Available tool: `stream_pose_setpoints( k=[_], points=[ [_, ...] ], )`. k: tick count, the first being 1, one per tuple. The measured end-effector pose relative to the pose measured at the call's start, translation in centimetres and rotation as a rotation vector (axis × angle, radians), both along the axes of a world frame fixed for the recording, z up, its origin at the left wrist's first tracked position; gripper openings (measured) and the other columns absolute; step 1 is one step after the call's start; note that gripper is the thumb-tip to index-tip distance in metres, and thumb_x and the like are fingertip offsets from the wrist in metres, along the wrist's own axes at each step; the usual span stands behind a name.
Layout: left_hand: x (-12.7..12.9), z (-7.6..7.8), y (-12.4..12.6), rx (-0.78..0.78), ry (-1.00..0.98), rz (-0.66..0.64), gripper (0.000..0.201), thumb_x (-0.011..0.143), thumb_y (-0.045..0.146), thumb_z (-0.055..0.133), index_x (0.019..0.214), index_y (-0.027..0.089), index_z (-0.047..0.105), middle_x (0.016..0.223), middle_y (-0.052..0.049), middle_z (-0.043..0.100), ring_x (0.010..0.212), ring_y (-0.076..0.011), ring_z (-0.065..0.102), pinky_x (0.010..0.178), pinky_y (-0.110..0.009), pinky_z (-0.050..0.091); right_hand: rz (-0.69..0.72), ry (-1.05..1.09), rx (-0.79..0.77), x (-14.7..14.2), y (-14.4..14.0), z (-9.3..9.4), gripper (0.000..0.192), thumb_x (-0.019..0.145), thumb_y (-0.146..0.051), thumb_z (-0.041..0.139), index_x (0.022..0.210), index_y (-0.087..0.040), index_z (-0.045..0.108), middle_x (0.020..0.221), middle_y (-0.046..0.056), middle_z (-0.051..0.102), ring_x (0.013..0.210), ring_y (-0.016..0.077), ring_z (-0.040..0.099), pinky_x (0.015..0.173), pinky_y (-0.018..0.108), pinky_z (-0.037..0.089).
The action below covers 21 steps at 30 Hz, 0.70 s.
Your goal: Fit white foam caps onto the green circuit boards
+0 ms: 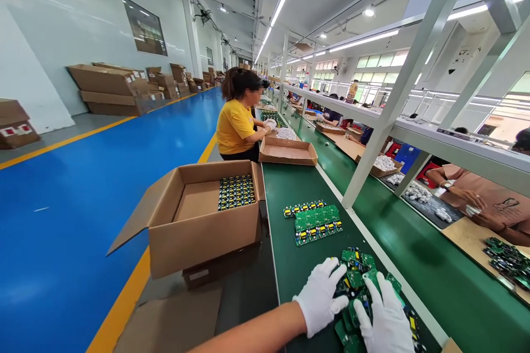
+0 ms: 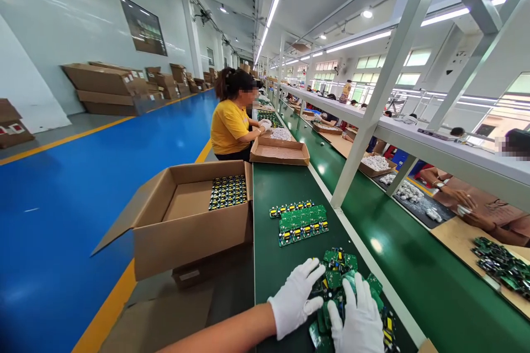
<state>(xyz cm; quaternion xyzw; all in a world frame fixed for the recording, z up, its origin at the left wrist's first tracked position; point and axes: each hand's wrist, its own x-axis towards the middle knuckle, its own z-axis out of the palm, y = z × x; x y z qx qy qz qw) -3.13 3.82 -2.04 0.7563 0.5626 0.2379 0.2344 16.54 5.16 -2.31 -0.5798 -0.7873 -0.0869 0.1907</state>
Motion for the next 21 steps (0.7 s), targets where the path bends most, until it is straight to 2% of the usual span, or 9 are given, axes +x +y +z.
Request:
stream_pose_setpoints(
  k=[3,6,8,11,13,16,18,21],
  points=[
    [0.9,-0.3,1.4,0.021,-0.012,0.028,0.063,0.078,0.043,0.052,0.137,0.028,0.034,0.145,-0.012,0.029,0.132,-0.0351,0.023,0.104,-0.056,0.021,0.020,-0.031,0.037,-0.5,0.0,0.1,0.052,0.079,-0.047,0.045,0.116,-0.013,0.058,0.134,0.015,0.045,0.124,0.0363,0.038,0.097,0.052,0.036],
    [0.0,-0.3,2.2,0.047,-0.008,-0.016,0.057,0.079,0.047,0.051,0.133,0.035,0.038,0.144,-0.010,0.031,0.131,-0.0376,0.024,0.100,-0.062,0.020,0.050,0.056,-0.024,0.7,-0.1,0.9,0.050,0.082,-0.046,0.041,0.119,-0.016,0.056,0.135,0.012,0.044,0.123,0.0318,0.041,0.098,0.048,0.039],
    [-1.5,0.0,2.3,0.123,-0.027,0.006,0.048,0.081,0.045,0.049,0.127,0.035,0.046,0.142,-0.008,0.035,0.130,-0.0346,0.029,0.100,-0.059,0.024,0.042,0.152,-0.045,1.9,-0.4,1.3,0.049,0.084,-0.047,0.040,0.123,-0.020,0.052,0.136,0.009,0.044,0.124,0.0299,0.040,0.099,0.048,0.038],
    [-4.5,1.0,2.8,0.305,-0.029,0.068,0.034,0.086,0.034,0.042,0.116,0.028,0.058,0.133,-0.007,0.048,0.123,-0.0237,0.042,0.102,-0.045,0.030,0.016,0.292,-0.050,3.1,-1.1,2.0,0.048,0.086,-0.047,0.038,0.124,-0.020,0.050,0.135,0.008,0.045,0.125,0.0291,0.039,0.102,0.048,0.035],
    [-6.7,1.7,3.7,0.372,0.094,0.147,0.035,0.085,0.031,0.044,0.117,0.027,0.057,0.131,-0.006,0.050,0.126,-0.0237,0.037,0.105,-0.046,0.024,0.021,0.353,-0.058,3.2,-1.6,2.5,0.047,0.086,-0.048,0.039,0.122,-0.020,0.051,0.133,0.008,0.046,0.123,0.0288,0.041,0.103,0.048,0.034],
    [-9.5,2.0,5.5,0.236,0.333,0.333,0.052,0.080,0.037,0.050,0.130,0.023,0.045,0.140,-0.010,0.039,0.132,-0.0311,0.024,0.106,-0.055,0.012,0.046,0.407,-0.059,2.4,-2.2,3.1,0.046,0.084,-0.048,0.043,0.121,-0.021,0.052,0.132,0.008,0.047,0.121,0.0288,0.043,0.102,0.047,0.034],
    [-10.7,1.4,6.4,0.152,0.386,0.350,0.053,0.079,0.039,0.052,0.129,0.022,0.047,0.140,-0.012,0.038,0.131,-0.0316,0.028,0.105,-0.055,0.014,0.055,0.447,-0.053,1.7,-2.6,3.5,0.044,0.085,-0.047,0.042,0.119,-0.021,0.052,0.132,0.008,0.047,0.120,0.0282,0.044,0.102,0.047,0.034],
    [-11.3,0.2,6.8,0.132,0.386,0.326,0.042,0.081,0.039,0.048,0.120,0.026,0.055,0.141,-0.010,0.038,0.128,-0.0288,0.033,0.104,-0.052,0.017,0.062,0.506,-0.044,0.9,-3.3,3.9,0.043,0.085,-0.048,0.040,0.116,-0.022,0.054,0.132,0.006,0.047,0.120,0.0269,0.044,0.102,0.044,0.035]
  ],
)
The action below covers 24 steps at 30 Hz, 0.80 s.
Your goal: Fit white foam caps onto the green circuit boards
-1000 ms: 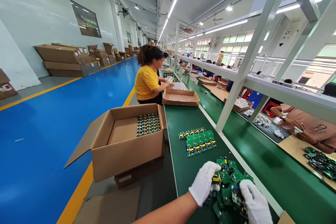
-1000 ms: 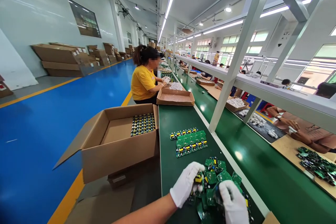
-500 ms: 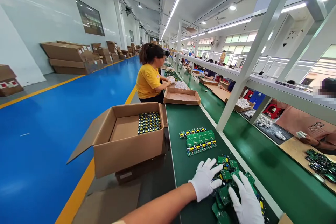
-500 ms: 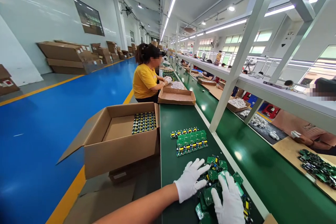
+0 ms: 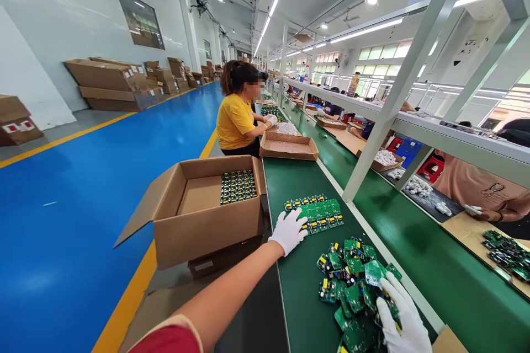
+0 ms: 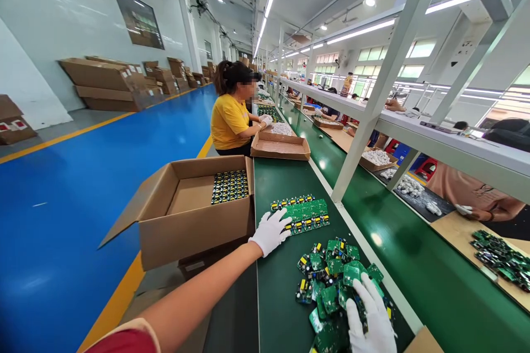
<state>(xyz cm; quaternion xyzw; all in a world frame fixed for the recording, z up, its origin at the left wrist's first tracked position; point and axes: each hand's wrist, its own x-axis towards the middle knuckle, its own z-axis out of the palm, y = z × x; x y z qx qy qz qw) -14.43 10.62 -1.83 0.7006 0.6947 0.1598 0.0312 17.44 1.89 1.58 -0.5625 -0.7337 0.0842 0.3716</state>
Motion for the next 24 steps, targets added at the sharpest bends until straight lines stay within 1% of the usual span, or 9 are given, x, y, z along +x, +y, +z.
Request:
stream_pose_setpoints(
  k=[2,5,8,11,14,18,20,21,24],
  points=[
    [0.2,-0.5,-0.3,0.012,-0.001,-0.001,0.042,0.081,0.046,0.047,0.118,0.027,0.057,0.144,-0.009,0.033,0.132,-0.0296,0.026,0.105,-0.052,0.013,0.005,0.009,-0.010,-0.2,-0.4,0.2,0.042,0.085,-0.049,0.040,0.113,-0.023,0.056,0.130,0.005,0.048,0.119,0.0267,0.045,0.102,0.043,0.036],
    [0.9,-0.8,-0.6,0.033,-0.003,-0.039,0.053,0.073,0.054,0.054,0.118,0.027,0.056,0.145,-0.010,0.029,0.134,-0.0315,0.018,0.106,-0.053,0.008,0.024,0.010,-0.020,-0.2,-0.6,0.2,0.041,0.085,-0.050,0.040,0.111,-0.023,0.058,0.130,0.005,0.049,0.119,0.0266,0.045,0.101,0.043,0.037],
    [1.5,-1.0,-0.3,0.037,-0.014,-0.051,0.053,0.070,0.051,0.058,0.118,0.027,0.056,0.143,-0.008,0.034,0.134,-0.0301,0.021,0.106,-0.053,0.007,0.056,0.022,0.005,0.0,-0.6,0.0,0.040,0.085,-0.050,0.042,0.109,-0.023,0.059,0.130,0.005,0.049,0.118,0.0257,0.046,0.102,0.041,0.036],
    [1.8,-1.1,0.5,0.051,-0.041,0.001,0.049,0.069,0.048,0.060,0.111,0.024,0.061,0.142,-0.010,0.036,0.133,-0.0324,0.022,0.105,-0.056,0.008,0.088,0.025,0.023,0.0,-0.6,-0.1,0.039,0.085,-0.050,0.043,0.107,-0.022,0.060,0.129,0.007,0.050,0.117,0.0255,0.047,0.102,0.042,0.035],
    [2.0,-1.2,1.0,0.093,-0.075,0.027,0.041,0.067,0.044,0.064,0.101,0.021,0.065,0.141,-0.011,0.038,0.134,-0.0327,0.019,0.106,-0.056,0.003,0.100,0.003,0.018,0.3,-0.9,0.1,0.036,0.085,-0.046,0.044,0.105,-0.022,0.062,0.129,0.008,0.050,0.115,0.0246,0.050,0.099,0.040,0.040],
    [2.2,-0.9,0.7,0.165,-0.152,0.036,0.032,0.075,0.037,0.057,0.102,0.020,0.063,0.134,-0.009,0.046,0.135,-0.0295,0.019,0.107,-0.053,-0.002,0.073,-0.046,0.015,0.8,-1.5,0.6,0.032,0.085,-0.042,0.047,0.104,-0.022,0.063,0.127,0.008,0.053,0.113,0.0245,0.053,0.096,0.039,0.044],
    [2.2,-0.7,0.5,0.191,-0.207,0.044,0.030,0.079,0.036,0.052,0.104,0.021,0.061,0.128,-0.008,0.053,0.132,-0.0281,0.026,0.107,-0.053,0.003,0.052,-0.041,0.000,0.8,-1.7,0.9,0.031,0.085,-0.040,0.047,0.104,-0.022,0.064,0.126,0.008,0.054,0.113,0.0247,0.053,0.096,0.040,0.044],
    [2.1,-0.6,0.5,0.199,-0.238,0.049,0.030,0.080,0.036,0.051,0.104,0.020,0.060,0.123,-0.008,0.056,0.128,-0.0276,0.033,0.107,-0.052,0.008,0.057,-0.029,-0.008,0.7,-1.8,1.1,0.031,0.085,-0.040,0.047,0.103,-0.022,0.064,0.126,0.008,0.054,0.113,0.0246,0.053,0.096,0.040,0.045],
    [2.0,-0.2,0.4,0.207,-0.343,0.065,0.031,0.080,0.037,0.052,0.103,0.017,0.058,0.106,-0.009,0.063,0.103,-0.0240,0.056,0.096,-0.044,0.035,0.092,0.063,-0.002,-0.1,-2.0,1.5,0.029,0.085,-0.040,0.048,0.101,-0.022,0.065,0.122,0.008,0.058,0.110,0.0235,0.055,0.095,0.037,0.046]
  ],
)
